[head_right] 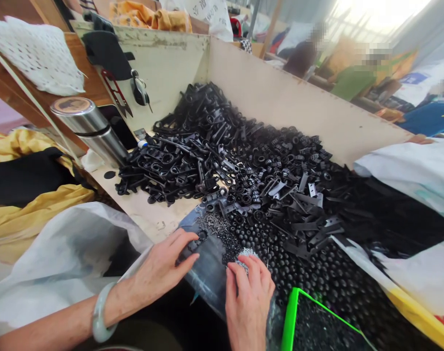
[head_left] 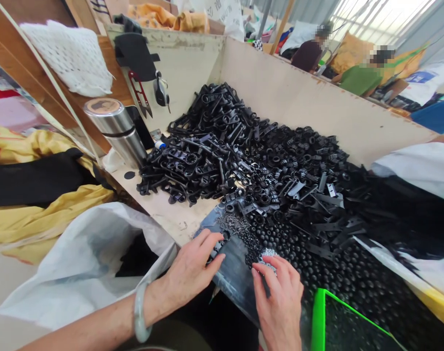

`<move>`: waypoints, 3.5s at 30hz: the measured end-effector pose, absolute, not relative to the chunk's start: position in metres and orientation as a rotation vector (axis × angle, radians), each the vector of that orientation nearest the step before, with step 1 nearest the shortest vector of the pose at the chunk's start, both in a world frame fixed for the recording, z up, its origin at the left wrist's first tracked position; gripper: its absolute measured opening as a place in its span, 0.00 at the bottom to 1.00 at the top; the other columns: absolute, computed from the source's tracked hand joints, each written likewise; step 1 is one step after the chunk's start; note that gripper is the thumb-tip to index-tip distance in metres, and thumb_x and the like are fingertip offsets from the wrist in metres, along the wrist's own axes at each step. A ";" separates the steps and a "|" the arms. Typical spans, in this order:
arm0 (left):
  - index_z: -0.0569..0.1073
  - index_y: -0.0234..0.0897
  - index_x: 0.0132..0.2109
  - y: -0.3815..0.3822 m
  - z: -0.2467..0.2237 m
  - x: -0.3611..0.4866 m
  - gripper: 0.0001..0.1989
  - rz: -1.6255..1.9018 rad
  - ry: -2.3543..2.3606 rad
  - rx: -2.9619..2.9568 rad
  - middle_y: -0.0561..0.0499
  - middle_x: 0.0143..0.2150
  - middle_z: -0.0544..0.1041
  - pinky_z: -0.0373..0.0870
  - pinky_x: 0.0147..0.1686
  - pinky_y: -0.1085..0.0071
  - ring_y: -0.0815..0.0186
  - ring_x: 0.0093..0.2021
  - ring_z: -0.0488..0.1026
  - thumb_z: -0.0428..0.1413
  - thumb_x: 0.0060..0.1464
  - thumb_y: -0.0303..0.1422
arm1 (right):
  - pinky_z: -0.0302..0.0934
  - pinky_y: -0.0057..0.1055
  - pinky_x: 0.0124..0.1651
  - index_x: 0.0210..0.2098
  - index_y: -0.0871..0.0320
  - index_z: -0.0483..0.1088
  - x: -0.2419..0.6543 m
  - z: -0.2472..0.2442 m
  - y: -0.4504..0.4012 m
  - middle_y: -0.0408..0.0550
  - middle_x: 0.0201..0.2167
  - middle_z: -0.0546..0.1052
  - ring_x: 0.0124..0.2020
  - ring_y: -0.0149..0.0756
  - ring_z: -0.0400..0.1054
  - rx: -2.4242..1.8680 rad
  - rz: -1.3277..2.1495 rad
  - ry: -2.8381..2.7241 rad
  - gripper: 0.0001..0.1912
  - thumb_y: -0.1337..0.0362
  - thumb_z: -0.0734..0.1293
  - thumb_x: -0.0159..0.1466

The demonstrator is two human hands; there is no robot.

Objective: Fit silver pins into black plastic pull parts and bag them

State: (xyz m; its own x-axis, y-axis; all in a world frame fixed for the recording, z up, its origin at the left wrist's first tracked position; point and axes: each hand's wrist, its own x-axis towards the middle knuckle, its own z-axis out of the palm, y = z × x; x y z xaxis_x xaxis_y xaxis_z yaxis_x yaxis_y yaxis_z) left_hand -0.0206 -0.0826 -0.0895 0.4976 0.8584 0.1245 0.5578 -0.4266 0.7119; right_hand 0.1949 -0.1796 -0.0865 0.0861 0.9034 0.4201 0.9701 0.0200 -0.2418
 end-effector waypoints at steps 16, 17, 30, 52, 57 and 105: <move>0.74 0.43 0.46 -0.073 -0.067 -0.029 0.08 0.425 1.181 2.153 0.52 0.41 0.73 0.69 0.40 0.67 0.63 0.39 0.74 0.51 0.69 0.38 | 0.55 0.43 0.50 0.43 0.50 0.74 0.215 -0.090 -0.173 0.44 0.45 0.79 0.52 0.47 0.68 -1.752 -0.343 -2.187 0.08 0.62 0.63 0.70; 0.74 0.43 0.46 -0.069 -0.068 -0.031 0.10 0.472 1.167 2.148 0.52 0.41 0.73 0.69 0.41 0.68 0.64 0.39 0.74 0.48 0.71 0.35 | 0.55 0.42 0.49 0.43 0.49 0.74 0.218 -0.092 -0.172 0.44 0.45 0.80 0.52 0.47 0.69 -1.731 -0.372 -2.198 0.07 0.61 0.63 0.70; 0.74 0.39 0.40 -0.018 -0.079 -0.016 0.10 0.294 1.021 2.462 0.51 0.39 0.76 0.64 0.32 0.70 0.64 0.34 0.73 0.49 0.69 0.30 | 0.61 0.36 0.51 0.42 0.51 0.77 0.203 -0.084 -0.169 0.44 0.41 0.81 0.46 0.40 0.72 -1.578 -0.146 -1.895 0.07 0.60 0.67 0.69; 0.69 0.39 0.37 -0.059 -0.055 0.014 0.12 0.616 0.998 1.645 0.55 0.33 0.73 0.63 0.37 0.70 0.67 0.34 0.69 0.47 0.69 0.36 | 0.69 0.34 0.52 0.40 0.53 0.80 0.175 -0.091 -0.170 0.47 0.42 0.82 0.44 0.38 0.76 -1.646 0.277 -1.278 0.07 0.58 0.71 0.65; 0.71 0.39 0.37 -0.058 -0.039 0.016 0.11 0.615 0.927 1.571 0.55 0.32 0.74 0.62 0.34 0.71 0.68 0.32 0.68 0.50 0.67 0.37 | 0.70 0.38 0.53 0.40 0.55 0.80 0.171 -0.088 -0.165 0.50 0.43 0.82 0.45 0.40 0.76 -1.539 0.397 -1.055 0.08 0.59 0.73 0.64; 0.74 0.33 0.34 -0.107 -0.033 0.028 0.13 0.477 0.815 0.641 0.57 0.22 0.69 0.43 0.21 0.75 0.78 0.18 0.54 0.62 0.56 0.40 | 0.70 0.36 0.51 0.46 0.55 0.78 0.173 -0.086 -0.181 0.49 0.43 0.81 0.46 0.38 0.75 -1.409 0.114 -1.438 0.10 0.70 0.70 0.66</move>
State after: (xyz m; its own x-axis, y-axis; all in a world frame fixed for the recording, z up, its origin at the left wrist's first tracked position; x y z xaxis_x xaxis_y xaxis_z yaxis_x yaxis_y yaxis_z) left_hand 0.0278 -0.1070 -0.0335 0.6005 0.6141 -0.5121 -0.1462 0.7139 0.6848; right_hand 0.1726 -0.1812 -0.0858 0.2675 0.7642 0.5869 0.6619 0.2970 -0.6883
